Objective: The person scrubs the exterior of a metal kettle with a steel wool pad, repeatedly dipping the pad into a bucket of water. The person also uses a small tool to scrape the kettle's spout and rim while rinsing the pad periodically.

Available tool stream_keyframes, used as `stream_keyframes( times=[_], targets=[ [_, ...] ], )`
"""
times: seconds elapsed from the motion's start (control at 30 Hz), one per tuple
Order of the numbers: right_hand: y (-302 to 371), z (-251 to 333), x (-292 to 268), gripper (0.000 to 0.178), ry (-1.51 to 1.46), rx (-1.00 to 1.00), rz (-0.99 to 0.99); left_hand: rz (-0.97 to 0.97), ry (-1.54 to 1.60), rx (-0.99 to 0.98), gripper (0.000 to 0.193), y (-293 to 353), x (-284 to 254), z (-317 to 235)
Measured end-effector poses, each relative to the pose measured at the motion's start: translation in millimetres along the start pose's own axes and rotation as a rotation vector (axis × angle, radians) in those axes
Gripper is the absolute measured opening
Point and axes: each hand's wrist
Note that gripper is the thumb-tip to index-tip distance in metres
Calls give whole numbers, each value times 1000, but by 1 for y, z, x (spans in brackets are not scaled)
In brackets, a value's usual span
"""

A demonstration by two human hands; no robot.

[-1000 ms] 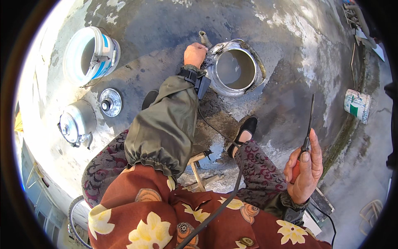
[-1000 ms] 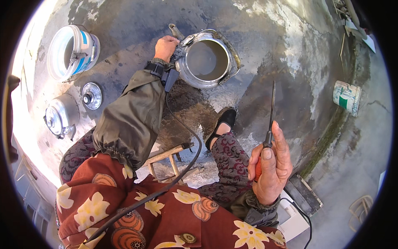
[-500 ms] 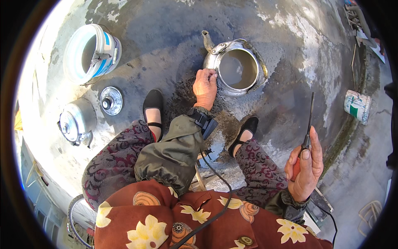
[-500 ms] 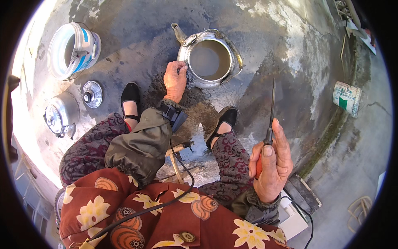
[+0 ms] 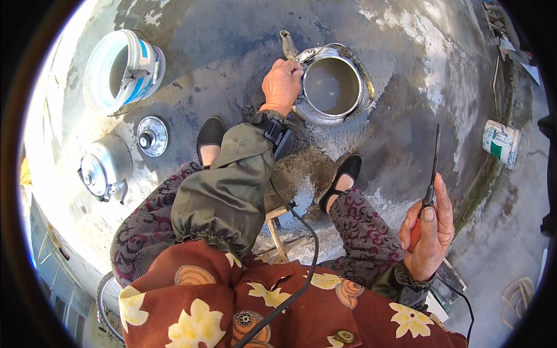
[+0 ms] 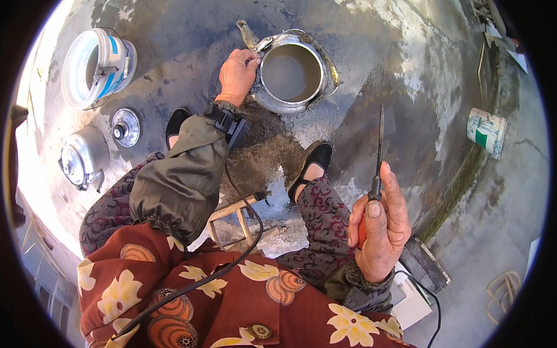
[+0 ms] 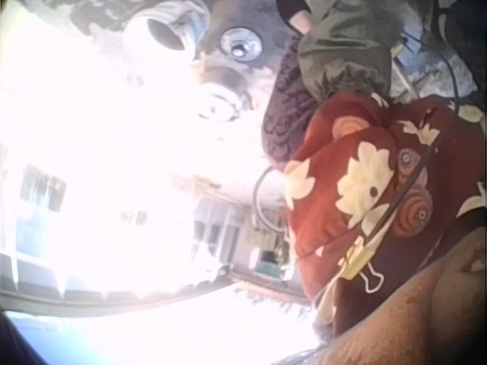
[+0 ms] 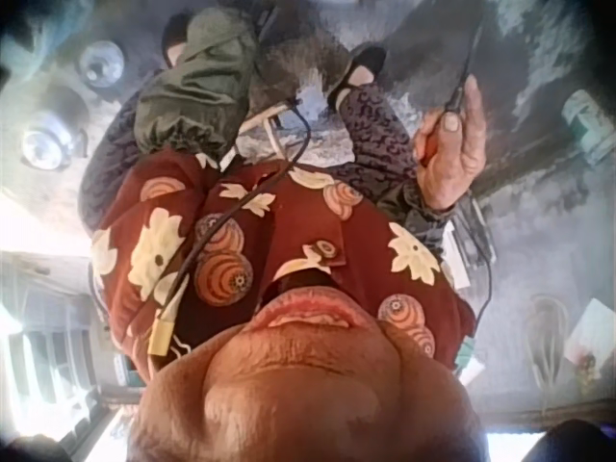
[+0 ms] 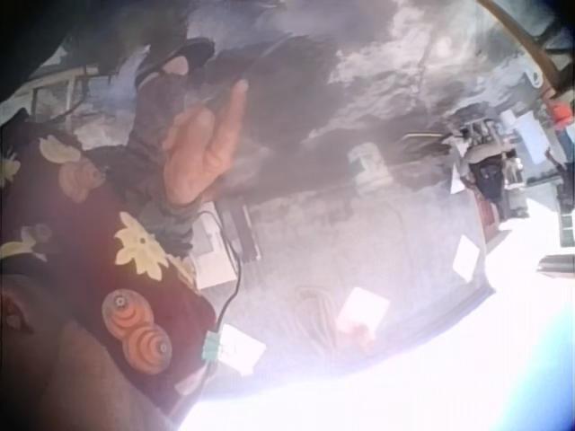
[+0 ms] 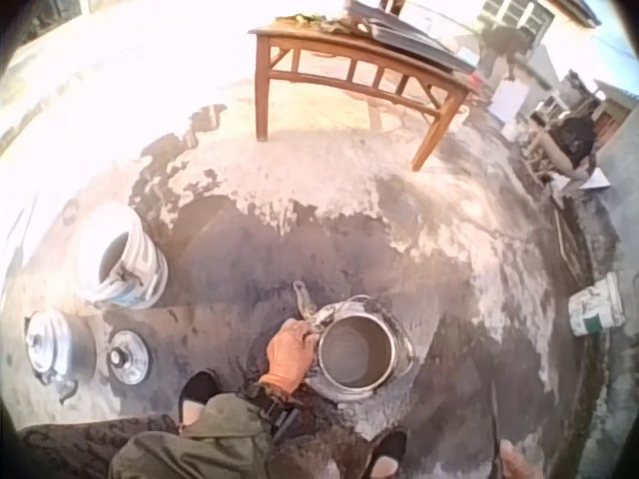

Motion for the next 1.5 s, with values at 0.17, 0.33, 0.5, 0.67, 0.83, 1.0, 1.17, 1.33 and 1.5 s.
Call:
stream_keyframes(
  times=[0.17,0.33,0.5,0.67,0.83,1.0,1.17,1.33,1.5],
  targets=[
    [0,2,3,44,-10,27,-20,230,-64,-137,8,0,-5,5],
    [-2,1,5,44,11,59,17,54,-22,77,10,-1,-5,0],
    [-3,-1,0,45,19,25,57,256,-121,28,24,1,-12,1],
    [-1,-3,-3,45,36,10,74,251,-123,165,25,-1,-16,5],
    [1,0,0,45,51,0,65,412,-122,56,31,-10,-18,6],
    [0,2,3,43,37,35,111,342,-65,178,36,-7,-21,5],
    [0,2,6,43,55,43,97,431,-213,51,33,-8,-20,-1],
    [2,2,6,43,57,49,108,409,-225,140,39,-8,-26,-5],
    [1,1,5,43,44,33,115,399,-234,168,44,-12,-23,-5]
  ],
)
Point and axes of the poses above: each hand's wrist, its own y-axis away from the middle knuckle, its own x-axis out of the palm, z = x × y, and after that the axes turned 7 degrees about -z, right-handed
